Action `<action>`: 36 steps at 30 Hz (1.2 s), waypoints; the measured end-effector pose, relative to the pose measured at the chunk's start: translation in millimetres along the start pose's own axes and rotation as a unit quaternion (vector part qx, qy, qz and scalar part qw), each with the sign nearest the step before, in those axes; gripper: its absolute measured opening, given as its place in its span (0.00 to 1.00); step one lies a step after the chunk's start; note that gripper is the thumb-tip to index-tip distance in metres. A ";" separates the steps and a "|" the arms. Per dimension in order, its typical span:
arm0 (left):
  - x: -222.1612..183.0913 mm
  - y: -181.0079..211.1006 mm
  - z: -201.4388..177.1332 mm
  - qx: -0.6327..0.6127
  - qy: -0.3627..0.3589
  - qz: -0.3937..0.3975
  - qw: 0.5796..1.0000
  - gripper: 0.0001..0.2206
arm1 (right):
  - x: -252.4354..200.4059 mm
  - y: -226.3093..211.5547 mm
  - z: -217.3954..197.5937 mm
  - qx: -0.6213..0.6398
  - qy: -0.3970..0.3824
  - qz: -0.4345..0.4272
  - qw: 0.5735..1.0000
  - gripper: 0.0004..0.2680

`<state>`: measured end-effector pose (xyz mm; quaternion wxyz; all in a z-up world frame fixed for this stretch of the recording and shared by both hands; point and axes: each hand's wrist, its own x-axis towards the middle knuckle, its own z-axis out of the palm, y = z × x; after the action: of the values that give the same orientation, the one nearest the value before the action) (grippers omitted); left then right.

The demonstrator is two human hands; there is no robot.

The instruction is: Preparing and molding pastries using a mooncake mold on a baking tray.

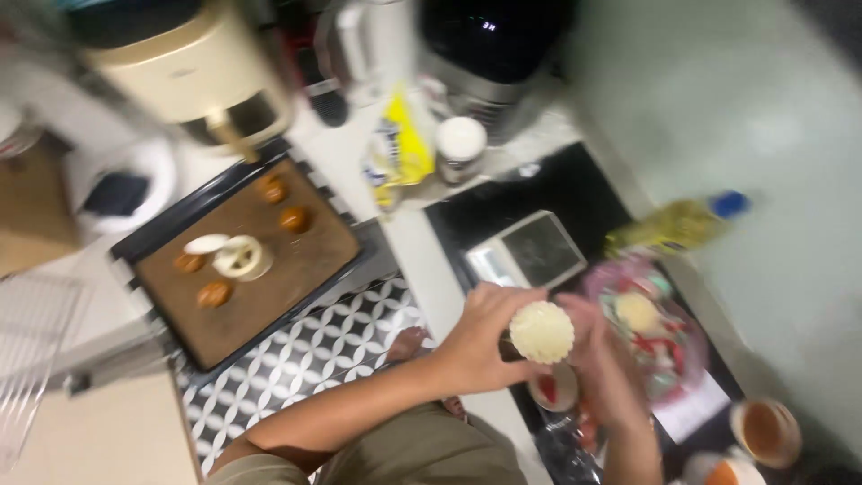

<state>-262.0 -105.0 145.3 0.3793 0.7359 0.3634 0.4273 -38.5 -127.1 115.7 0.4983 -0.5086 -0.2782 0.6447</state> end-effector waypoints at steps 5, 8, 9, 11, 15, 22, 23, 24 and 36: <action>-42.0 -39.4 -71.6 0.183 0.066 -0.013 0.981 0.41 | -6.1 57.5 60.7 0.028 -0.100 0.062 0.993 0.17; -56.2 -70.9 -176.1 0.449 0.153 -0.077 0.877 0.35 | -3.8 64.6 72.7 0.010 -0.083 0.069 0.994 0.17; -60.7 -80.7 -214.3 0.568 0.160 -0.172 0.789 0.30 | -4.5 64.6 73.3 0.003 -0.071 0.071 0.995 0.17; -106.2 -155.2 -273.8 0.630 0.100 -0.249 0.729 0.29 | -5.2 58.5 78.6 0.011 -0.073 0.077 0.994 0.17; -154.7 -231.5 -341.0 0.565 0.017 -0.288 0.773 0.09 | -16.8 39.5 83.3 0.023 -0.065 0.079 0.994 0.17; -80.3 -94.8 -242.3 0.111 0.243 -0.307 0.914 0.18 | -35.3 36.3 66.3 0.110 -0.067 0.000 0.992 0.10; -62.6 -69.0 -215.8 -0.076 0.260 -0.341 0.900 0.15 | -37.2 36.6 66.6 0.151 -0.084 -0.015 0.985 0.10; -44.9 -42.7 -189.1 -0.259 0.266 -0.365 0.854 0.12 | -38.9 36.3 66.6 0.190 -0.099 -0.031 0.976 0.09; -5.5 73.5 -52.1 -0.145 0.051 -0.246 0.957 0.10 | -64.8 6.6 44.7 0.399 0.017 -0.040 0.916 0.18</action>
<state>-295.7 -129.8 225.3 0.5559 0.5379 0.4865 0.4060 -83.5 -182.7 149.2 0.6896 -0.2671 -0.0097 0.6731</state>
